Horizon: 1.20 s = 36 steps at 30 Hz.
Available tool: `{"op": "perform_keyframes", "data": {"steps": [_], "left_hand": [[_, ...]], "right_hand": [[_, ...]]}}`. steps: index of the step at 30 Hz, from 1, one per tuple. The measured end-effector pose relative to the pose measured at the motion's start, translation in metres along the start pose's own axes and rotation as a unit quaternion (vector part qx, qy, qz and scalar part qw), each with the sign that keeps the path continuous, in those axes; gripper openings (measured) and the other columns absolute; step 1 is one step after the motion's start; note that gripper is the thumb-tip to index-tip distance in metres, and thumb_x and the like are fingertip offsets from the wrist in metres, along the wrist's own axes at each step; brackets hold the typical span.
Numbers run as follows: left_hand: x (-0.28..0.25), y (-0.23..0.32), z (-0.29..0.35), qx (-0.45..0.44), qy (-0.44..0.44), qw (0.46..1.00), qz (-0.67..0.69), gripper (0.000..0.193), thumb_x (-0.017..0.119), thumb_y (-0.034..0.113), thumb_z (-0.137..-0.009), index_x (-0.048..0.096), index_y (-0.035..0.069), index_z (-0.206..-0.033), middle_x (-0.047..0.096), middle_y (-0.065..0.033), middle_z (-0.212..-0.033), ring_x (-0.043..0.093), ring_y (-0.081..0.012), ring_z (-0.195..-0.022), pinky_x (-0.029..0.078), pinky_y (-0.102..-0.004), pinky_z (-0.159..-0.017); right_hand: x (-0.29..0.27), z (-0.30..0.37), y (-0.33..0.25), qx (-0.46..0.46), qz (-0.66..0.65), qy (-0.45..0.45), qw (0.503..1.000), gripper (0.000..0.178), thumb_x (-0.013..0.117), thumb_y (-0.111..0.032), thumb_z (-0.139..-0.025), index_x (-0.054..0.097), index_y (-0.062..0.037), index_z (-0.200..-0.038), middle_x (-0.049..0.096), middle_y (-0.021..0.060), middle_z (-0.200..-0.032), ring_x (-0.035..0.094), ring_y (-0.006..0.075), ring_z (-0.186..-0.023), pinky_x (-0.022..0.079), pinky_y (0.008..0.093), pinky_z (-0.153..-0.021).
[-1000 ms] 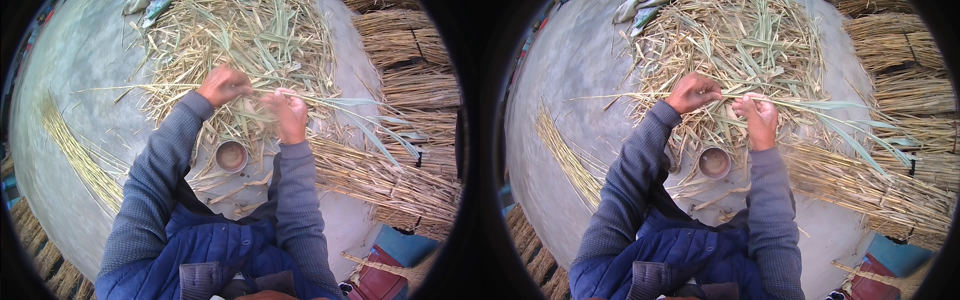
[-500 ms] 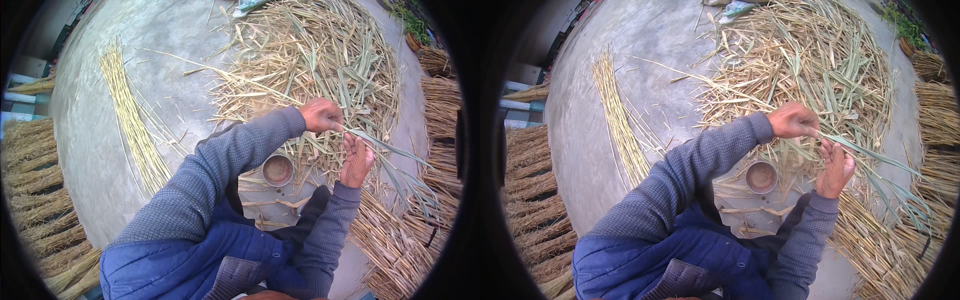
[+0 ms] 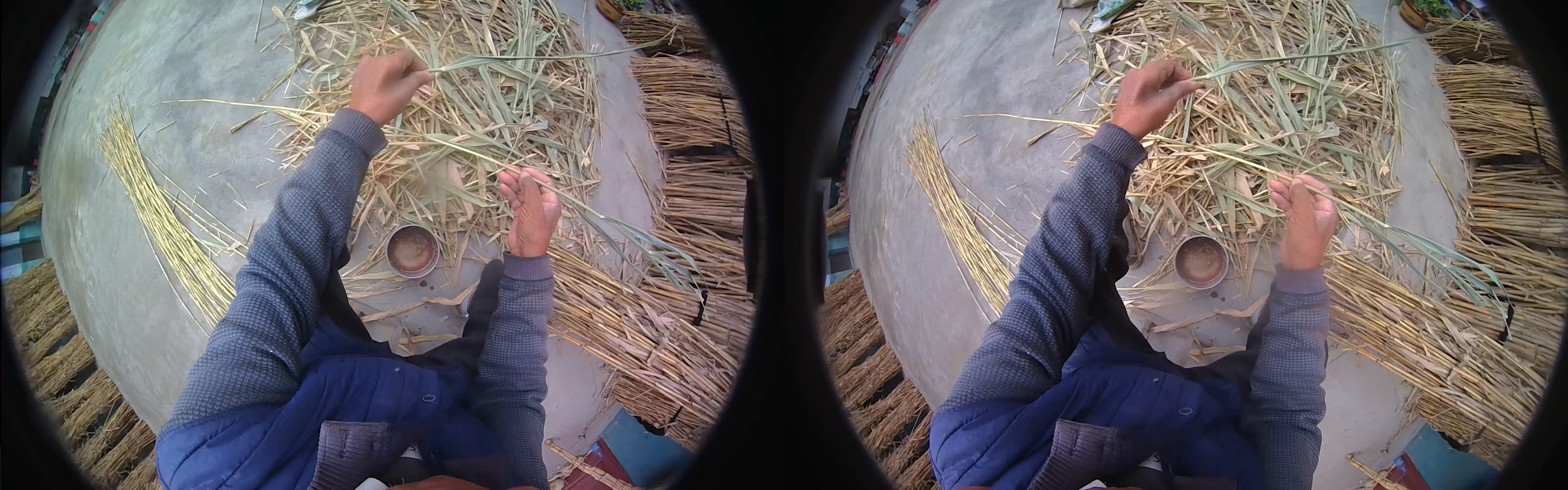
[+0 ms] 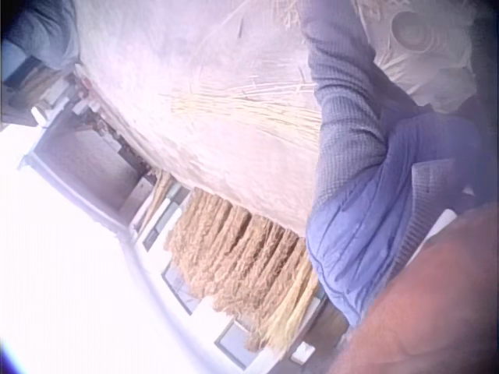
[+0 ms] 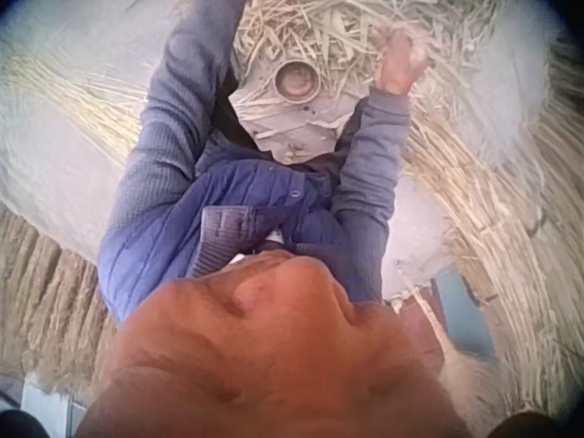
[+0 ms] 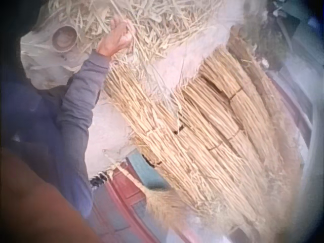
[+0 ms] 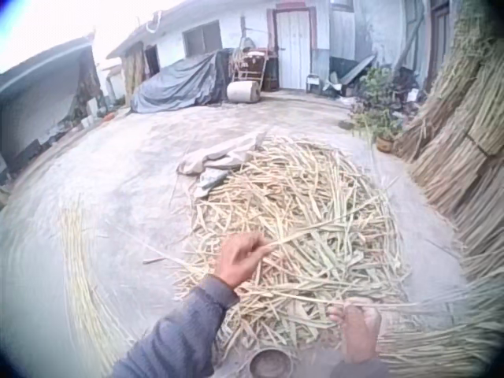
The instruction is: The person sits on the floor and repeatedly strips leaves from long straw stalks by hand, separating the clean stalks and placing them into a bundle. The person handles each stalk individually, peeling off the leafy parts and discarding them onto the floor.
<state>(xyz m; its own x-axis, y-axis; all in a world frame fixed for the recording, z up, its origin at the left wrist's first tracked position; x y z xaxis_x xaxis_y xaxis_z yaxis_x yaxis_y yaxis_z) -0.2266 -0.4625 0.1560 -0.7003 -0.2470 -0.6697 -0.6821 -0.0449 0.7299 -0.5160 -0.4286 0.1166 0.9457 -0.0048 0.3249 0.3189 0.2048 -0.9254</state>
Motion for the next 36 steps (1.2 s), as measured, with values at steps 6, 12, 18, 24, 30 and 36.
{"op": "perform_keyframes", "data": {"steps": [6, 12, 18, 24, 30, 36], "left_hand": [[0.052, 0.029, 0.028, 0.283, -0.065, 0.957, 0.003, 0.033, 0.077, 0.033, -0.084, 0.072, 0.008, -0.104, 0.072, -0.0083, -0.097, 0.064, -0.024, -0.095, 0.047, -0.037, -0.085], [0.057, 0.022, 0.022, 0.132, -0.213, 0.957, 0.147, 0.02, 0.078, 0.021, -0.087, 0.073, 0.002, -0.091, 0.071, -0.0045, -0.077, 0.066, -0.0128, -0.07, 0.051, -0.0287, -0.063], [0.032, 0.012, 0.018, 0.033, -0.273, 0.955, 0.113, 0.02, 0.078, 0.02, -0.088, 0.072, 0.002, -0.093, 0.071, -0.0025, -0.078, 0.064, -0.0096, -0.073, 0.051, -0.0273, -0.067], [0.065, 0.045, 0.041, 0.162, -0.177, 0.96, 0.146, 0.022, 0.08, 0.02, -0.084, 0.074, 0.002, -0.095, 0.073, -0.0074, -0.081, 0.068, -0.0144, -0.075, 0.053, -0.0296, -0.068], [0.054, 0.039, 0.031, 0.054, -0.081, 0.951, 0.294, 0.015, 0.078, 0.015, -0.085, 0.073, 0.002, -0.092, 0.074, -0.0075, -0.083, 0.069, -0.0137, -0.073, 0.055, -0.028, -0.067], [0.011, 0.005, 0.002, 0.084, 0.077, 0.99, -0.081, 0.022, 0.075, 0.025, -0.088, 0.07, 0.005, -0.097, 0.073, -0.0068, -0.087, 0.066, -0.0159, -0.079, 0.054, -0.0338, -0.073]], "right_hand": [[0.02, 0.001, 0.0, -0.008, 0.0, -0.031, 0.999, 0.026, 0.066, -0.015, -0.097, 0.058, 0.0044, -0.113, 0.072, 0.019, -0.101, 0.073, 0.0216, -0.085, 0.059, 0.0279, -0.075], [0.015, 0.001, -0.014, -0.029, 0.018, -0.054, 0.998, 0.025, 0.064, -0.012, -0.098, 0.059, 0.0052, -0.116, 0.072, 0.0165, -0.102, 0.072, 0.0208, -0.09, 0.059, 0.0281, -0.077], [0.007, 0.001, -0.026, -0.081, -0.014, -0.034, 0.996, 0.02, 0.062, -0.008, -0.098, 0.059, 0.0046, -0.113, 0.071, 0.0169, -0.103, 0.073, 0.023, -0.091, 0.06, 0.0302, -0.08], [0.015, 0.002, -0.017, -0.065, 0.0, -0.017, 0.998, 0.016, 0.062, -0.006, -0.096, 0.058, 0.0034, -0.108, 0.071, 0.0162, -0.1, 0.073, 0.0203, -0.087, 0.06, 0.0282, -0.077], [0.01, -0.001, -0.01, -0.046, -0.005, 0.005, 0.999, 0.017, 0.062, -0.007, -0.095, 0.055, 0.0041, -0.105, 0.07, 0.0192, -0.098, 0.072, 0.0217, -0.086, 0.06, 0.029, -0.077], [0.008, -0.002, -0.007, -0.015, -0.03, -0.015, 0.999, 0.019, 0.06, -0.007, -0.097, 0.052, 0.0053, -0.109, 0.068, 0.0216, -0.104, 0.073, 0.0244, -0.09, 0.061, 0.0288, -0.077]]}}
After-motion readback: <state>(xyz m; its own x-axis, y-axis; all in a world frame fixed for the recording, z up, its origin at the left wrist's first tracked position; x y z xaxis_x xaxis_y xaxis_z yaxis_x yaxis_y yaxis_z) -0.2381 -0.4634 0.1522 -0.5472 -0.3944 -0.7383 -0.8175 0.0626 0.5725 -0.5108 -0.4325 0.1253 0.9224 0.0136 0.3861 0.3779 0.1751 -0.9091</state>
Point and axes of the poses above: each hand's wrist, its own z-axis away from the middle knuckle, its own x-axis out of the palm, y = z × x, the point moved 1 cm from there along -z, towards the middle knuckle
